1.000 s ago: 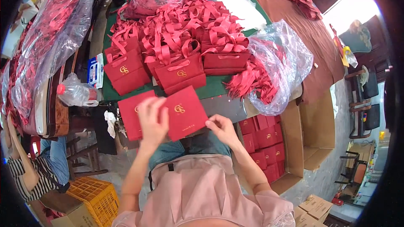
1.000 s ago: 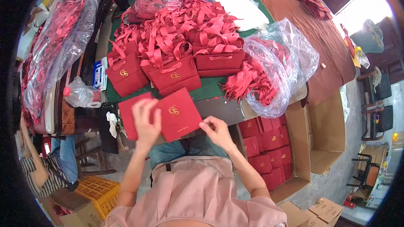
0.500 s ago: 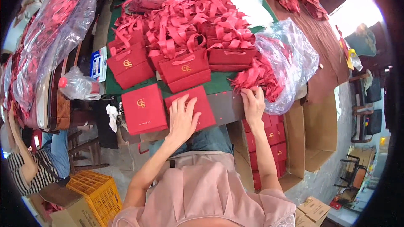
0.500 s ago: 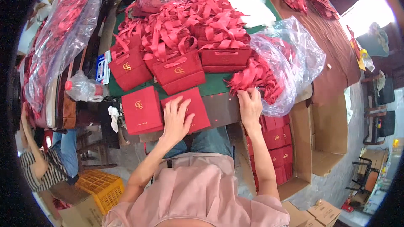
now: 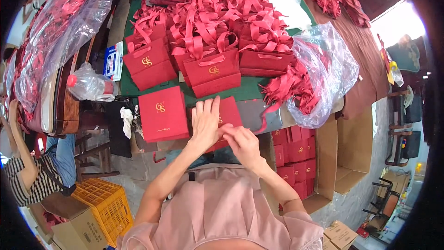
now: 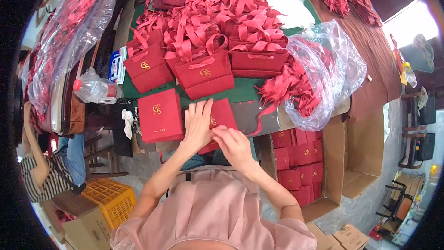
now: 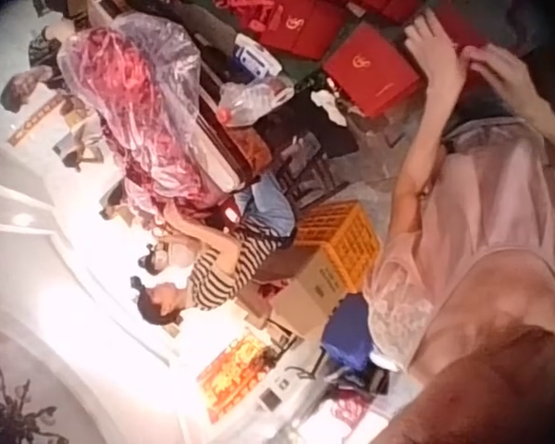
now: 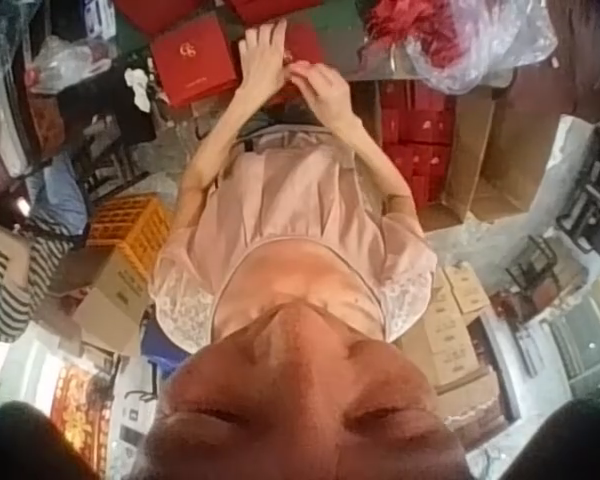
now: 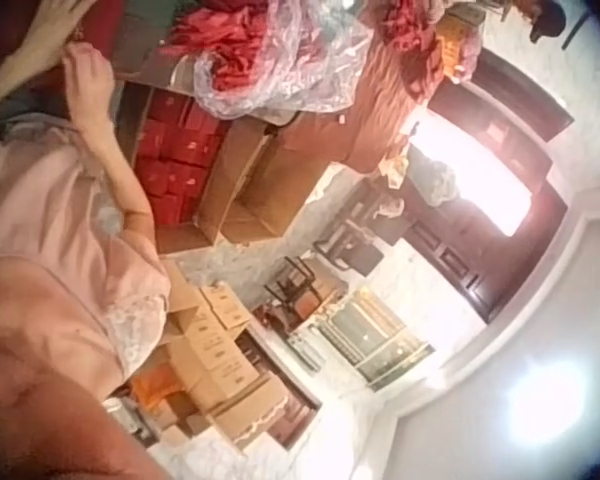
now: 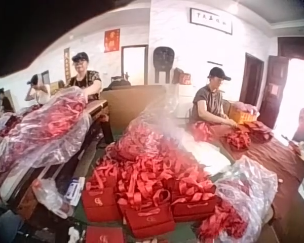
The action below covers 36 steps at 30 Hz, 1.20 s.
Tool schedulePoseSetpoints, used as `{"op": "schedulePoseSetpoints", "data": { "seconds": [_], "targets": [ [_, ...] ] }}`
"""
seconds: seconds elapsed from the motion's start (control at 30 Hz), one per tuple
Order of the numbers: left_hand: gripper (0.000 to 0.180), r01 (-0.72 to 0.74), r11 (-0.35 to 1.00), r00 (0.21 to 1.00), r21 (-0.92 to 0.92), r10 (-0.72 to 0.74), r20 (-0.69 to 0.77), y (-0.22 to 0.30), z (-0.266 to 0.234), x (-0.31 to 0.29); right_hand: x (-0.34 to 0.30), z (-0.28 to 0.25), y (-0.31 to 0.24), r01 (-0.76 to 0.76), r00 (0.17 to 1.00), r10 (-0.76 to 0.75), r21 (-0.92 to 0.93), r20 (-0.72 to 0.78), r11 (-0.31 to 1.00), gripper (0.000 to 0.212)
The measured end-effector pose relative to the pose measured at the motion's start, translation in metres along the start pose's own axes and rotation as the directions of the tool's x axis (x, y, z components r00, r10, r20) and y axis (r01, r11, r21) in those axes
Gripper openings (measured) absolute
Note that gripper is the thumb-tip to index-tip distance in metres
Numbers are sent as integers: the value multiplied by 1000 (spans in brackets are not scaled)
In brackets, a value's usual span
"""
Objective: The person attaches ribbon handles to paper gift bags by threading ribbons into the bags and securing them by hand.
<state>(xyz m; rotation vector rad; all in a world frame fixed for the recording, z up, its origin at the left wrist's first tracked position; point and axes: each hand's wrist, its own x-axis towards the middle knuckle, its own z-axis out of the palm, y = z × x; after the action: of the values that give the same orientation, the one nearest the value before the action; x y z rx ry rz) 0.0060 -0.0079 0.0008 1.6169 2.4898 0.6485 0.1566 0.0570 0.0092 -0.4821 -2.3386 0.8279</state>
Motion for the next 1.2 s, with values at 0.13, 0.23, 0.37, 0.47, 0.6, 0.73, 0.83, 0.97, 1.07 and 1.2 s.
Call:
{"op": "schedulePoseSetpoints", "data": {
  "seconds": [0.13, 0.23, 0.37, 0.47, 0.6, 0.73, 0.83, 0.97, 1.07, 1.2],
  "targets": [
    [78, 32, 992, 999, -120, -32, 2, 2, 1, -4, 17, 1, 14, -273, 959, 278, 72, -60, 959, 12],
    [67, 73, 982, 997, -175, -72, 11, 2, 3, -4, 25, 2, 24, -362, 930, 365, 66, -38, 930, 9],
    [54, 102, 970, 994, -222, -106, -10, 3, 2, -1, 27, 3, 25, -432, 902, 431, 55, 27, 900, 12],
    [47, 94, 951, 995, -294, -94, 16, 3, 0, -1, 30, 3, 26, -470, 883, 466, 88, 62, 879, 12],
    [41, 29, 937, 997, -348, -50, -51, 2, 2, -2, 38, 2, 20, -503, 864, 498, 113, 70, 857, 13],
    [35, 25, 937, 994, -350, -61, -92, 6, 3, -3, 41, 2, 20, -516, 856, 512, 66, 68, 854, 14],
    [34, -7, 955, 989, -295, -37, -143, 9, 6, -5, 44, 1, 17, -489, 867, 489, -24, 94, 872, 14],
    [32, -33, 958, 990, -284, -6, -138, 13, 2, -4, 44, 5, 16, -346, 936, 352, -130, 27, 929, 12],
    [30, -14, 950, 989, -312, -33, -145, 14, -8, 1, 47, 0, 19, -362, 930, 358, 43, 81, 931, 14],
    [27, -34, 927, 998, -373, 12, -63, 5, -8, 1, 42, 2, 32, -388, 921, 384, 190, 58, 902, 22]
  ]
}}
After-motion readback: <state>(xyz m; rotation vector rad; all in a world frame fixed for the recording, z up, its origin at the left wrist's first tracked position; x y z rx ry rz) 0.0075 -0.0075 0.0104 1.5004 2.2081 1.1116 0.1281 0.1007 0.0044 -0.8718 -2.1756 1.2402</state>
